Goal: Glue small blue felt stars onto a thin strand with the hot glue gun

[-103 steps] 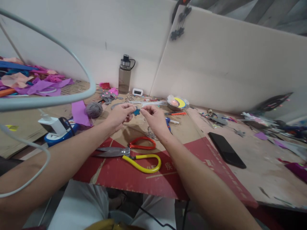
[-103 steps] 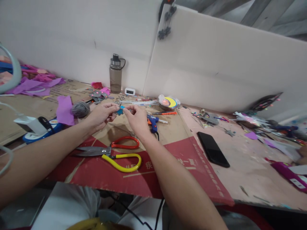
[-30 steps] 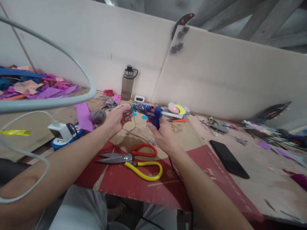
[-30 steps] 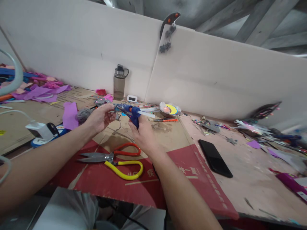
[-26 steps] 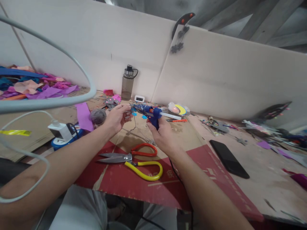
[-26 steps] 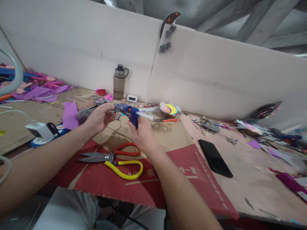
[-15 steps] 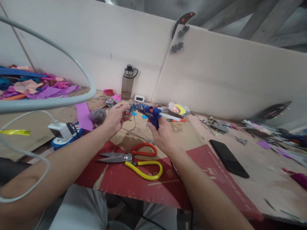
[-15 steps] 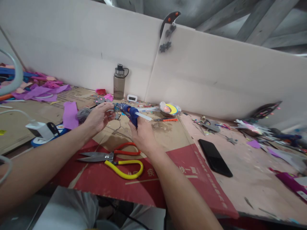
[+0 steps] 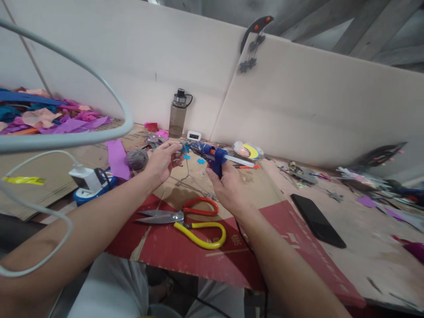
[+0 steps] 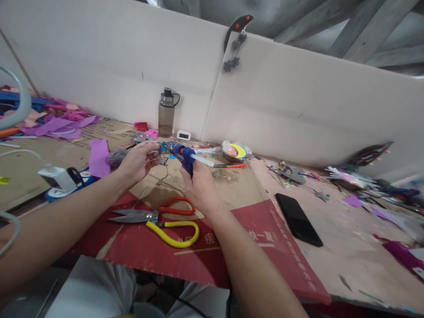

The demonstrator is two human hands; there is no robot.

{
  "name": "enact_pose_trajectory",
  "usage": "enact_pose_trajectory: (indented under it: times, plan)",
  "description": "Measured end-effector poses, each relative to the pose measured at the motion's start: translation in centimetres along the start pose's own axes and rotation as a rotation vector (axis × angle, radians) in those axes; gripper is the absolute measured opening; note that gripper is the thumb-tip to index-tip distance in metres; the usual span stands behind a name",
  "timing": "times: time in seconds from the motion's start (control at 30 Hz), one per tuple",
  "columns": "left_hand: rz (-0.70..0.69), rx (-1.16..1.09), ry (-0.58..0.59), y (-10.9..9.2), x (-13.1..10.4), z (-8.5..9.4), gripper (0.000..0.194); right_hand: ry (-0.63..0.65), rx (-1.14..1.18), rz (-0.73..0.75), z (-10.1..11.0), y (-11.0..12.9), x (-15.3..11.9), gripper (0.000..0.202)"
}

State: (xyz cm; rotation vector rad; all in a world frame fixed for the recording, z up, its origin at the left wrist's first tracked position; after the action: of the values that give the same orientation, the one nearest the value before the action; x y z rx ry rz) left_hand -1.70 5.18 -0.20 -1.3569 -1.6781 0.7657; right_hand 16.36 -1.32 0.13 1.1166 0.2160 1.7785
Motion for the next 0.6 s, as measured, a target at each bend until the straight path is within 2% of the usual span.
enact_pose_trajectory:
  times: [0.6]
  plan:
    - [-0.016,-0.013,-0.007,-0.15,-0.07,-0.04,0.020,-0.014,-0.030,0.004,-0.03,-0.02,-0.03,0.024]
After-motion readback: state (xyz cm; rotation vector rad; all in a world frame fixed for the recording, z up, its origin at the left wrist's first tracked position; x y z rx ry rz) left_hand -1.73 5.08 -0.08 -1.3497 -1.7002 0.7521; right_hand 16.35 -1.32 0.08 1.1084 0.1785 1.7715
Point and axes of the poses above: each hand's wrist, its own x-axis towards the middle knuckle, its own z-axis out of the back of the hand, y = z × x, the point moved 2 cm from there along x, towards the middle knuckle, and after that the axes turned 7 degrees about -z, right-handed, at the moved point
